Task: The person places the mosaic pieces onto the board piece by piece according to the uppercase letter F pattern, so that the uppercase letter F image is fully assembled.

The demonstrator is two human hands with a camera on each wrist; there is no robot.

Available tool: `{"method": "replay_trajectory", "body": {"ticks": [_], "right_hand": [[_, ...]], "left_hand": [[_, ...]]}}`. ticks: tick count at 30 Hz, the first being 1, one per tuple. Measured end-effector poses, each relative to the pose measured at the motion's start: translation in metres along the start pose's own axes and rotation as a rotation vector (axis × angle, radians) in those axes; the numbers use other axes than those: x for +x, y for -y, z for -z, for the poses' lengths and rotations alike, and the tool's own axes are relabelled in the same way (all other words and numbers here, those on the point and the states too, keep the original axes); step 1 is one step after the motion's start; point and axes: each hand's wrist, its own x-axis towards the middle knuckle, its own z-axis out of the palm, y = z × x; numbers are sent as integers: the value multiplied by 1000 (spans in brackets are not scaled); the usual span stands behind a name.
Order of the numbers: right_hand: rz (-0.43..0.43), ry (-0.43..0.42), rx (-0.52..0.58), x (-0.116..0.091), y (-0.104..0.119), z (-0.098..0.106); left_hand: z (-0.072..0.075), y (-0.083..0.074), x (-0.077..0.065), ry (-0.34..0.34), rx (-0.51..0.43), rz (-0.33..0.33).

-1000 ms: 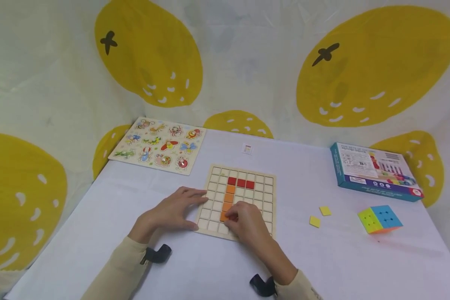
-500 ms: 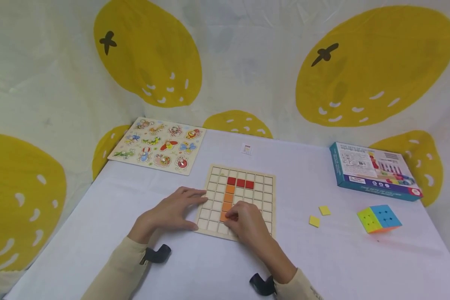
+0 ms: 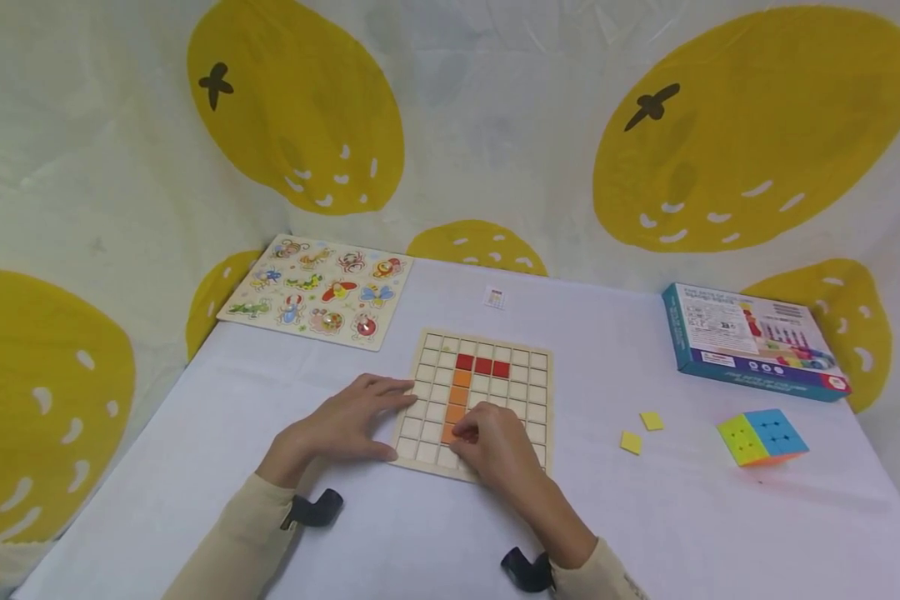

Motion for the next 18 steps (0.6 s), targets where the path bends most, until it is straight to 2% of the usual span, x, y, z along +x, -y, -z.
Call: {"method": "replay_trajectory", "body": {"ticks": [5, 9, 13, 18], "right_hand": [[-7, 26, 71, -2, -3, 8], [7, -7, 103, -6, -11, 24], [-18, -60, -20, -11, -25, 45], [-129, -26, -143, -20, -50, 72]], "left_hand": [[0, 0, 0, -3, -1, 1], [0, 0, 0, 0, 4, 1], [1, 0, 0, 3, -7, 1], [-1, 1, -1, 6, -15, 6]]}}
